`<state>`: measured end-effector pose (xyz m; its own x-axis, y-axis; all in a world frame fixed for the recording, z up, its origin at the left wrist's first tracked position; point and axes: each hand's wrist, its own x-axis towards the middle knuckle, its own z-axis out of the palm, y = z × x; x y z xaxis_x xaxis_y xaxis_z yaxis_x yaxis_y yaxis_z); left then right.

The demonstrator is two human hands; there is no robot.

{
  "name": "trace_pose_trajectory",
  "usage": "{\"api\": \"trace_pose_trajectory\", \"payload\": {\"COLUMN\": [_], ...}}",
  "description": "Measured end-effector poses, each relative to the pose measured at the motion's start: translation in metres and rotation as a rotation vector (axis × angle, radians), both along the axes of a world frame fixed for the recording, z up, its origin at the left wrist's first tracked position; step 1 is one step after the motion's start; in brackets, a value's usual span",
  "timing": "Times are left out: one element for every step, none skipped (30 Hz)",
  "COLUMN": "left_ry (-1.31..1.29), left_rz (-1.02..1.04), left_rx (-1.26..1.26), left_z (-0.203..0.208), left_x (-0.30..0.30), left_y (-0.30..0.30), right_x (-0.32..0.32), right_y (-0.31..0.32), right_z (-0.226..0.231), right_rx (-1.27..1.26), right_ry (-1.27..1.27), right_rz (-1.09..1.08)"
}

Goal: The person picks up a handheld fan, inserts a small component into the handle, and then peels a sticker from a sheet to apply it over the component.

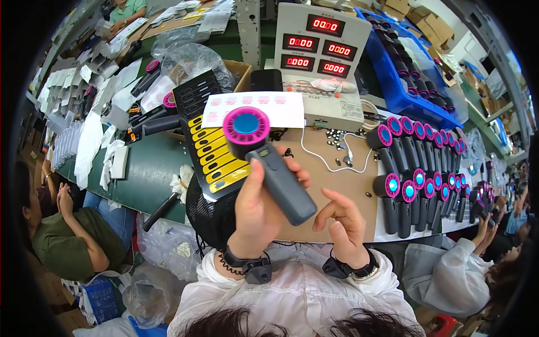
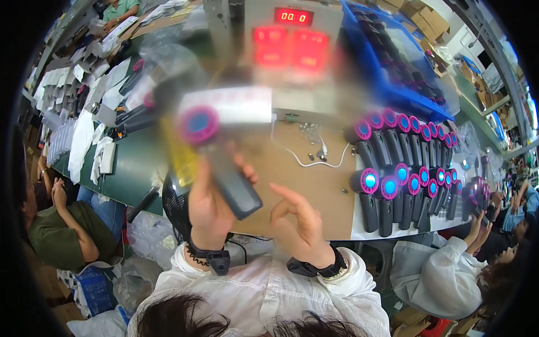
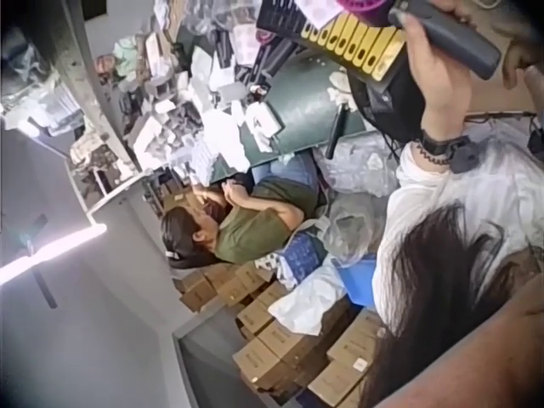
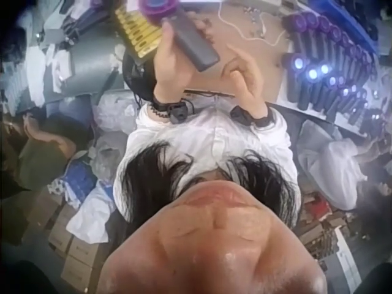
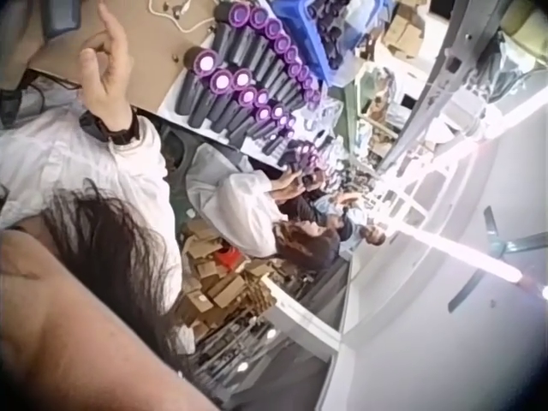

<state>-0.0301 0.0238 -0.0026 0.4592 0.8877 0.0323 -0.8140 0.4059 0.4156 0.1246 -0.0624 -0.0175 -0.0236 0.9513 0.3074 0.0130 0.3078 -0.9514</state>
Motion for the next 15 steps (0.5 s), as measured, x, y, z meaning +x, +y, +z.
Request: {"api": "trace_pose_trajectory", "payload": {"left_ry": [-0.039,-0.040,-0.055,-0.071,-0.086,-0.081,-0.090,-0.099,-0.108,-0.102,-0.093,-0.084,-0.074,-0.068,-0.079], "left_rz": [0.007,0.003,0.002,0.002,0.003,0.007,-0.003,-0.012,-0.018,-0.008,-0.029,-0.049,-0.074,-0.063,-0.080], "left_rx": [0.030,0.030,0.025,0.021,0.016,0.014,0.002,-0.011,-0.024,-0.026,-0.034,-0.041,-0.054,-0.060,-0.064], "left_z": [-0.002,-0.002,-0.002,-0.001,-0.001,-0.001,-0.002,-0.003,-0.004,-0.006,-0.009,-0.011,-0.012,-0.012,-0.011], "left_x": [-0.005,-0.007,-0.010,-0.012,-0.014,-0.016,-0.017,-0.018,-0.020,-0.019,-0.018,-0.016,-0.016,-0.017,-0.019], "left_y": [0.001,0.001,0.001,0.002,0.002,0.002,0.002,0.002,0.002,0.002,0.003,0.004,0.004,0.004,0.004], "right_x": [0.000,0.000,0.001,0.003,0.005,0.006,0.008,0.010,0.012,0.013,0.015,0.017,0.018,0.017,0.014], "right_y": [0.000,0.001,0.003,0.004,0.006,0.008,0.010,0.013,0.016,0.019,0.022,0.025,0.026,0.028,0.032], "right_z": [-0.001,-0.001,-0.003,-0.005,-0.007,-0.010,-0.012,-0.013,-0.015,-0.016,-0.016,-0.016,-0.016,-0.017,-0.016], "right_rx": [-0.019,-0.038,-0.038,-0.062,-0.085,-0.109,-0.111,-0.129,-0.148,-0.167,-0.168,-0.195,-0.227,-0.260,-0.266], "right_ry": [-0.022,-0.044,-0.043,-0.084,-0.124,-0.161,-0.156,-0.183,-0.210,-0.238,-0.232,-0.231,-0.229,-0.228,-0.225], "right_rz": [-0.001,-0.003,-0.006,-0.040,-0.073,-0.101,-0.095,-0.132,-0.166,-0.200,-0.184,-0.186,-0.191,-0.196,-0.185]}}
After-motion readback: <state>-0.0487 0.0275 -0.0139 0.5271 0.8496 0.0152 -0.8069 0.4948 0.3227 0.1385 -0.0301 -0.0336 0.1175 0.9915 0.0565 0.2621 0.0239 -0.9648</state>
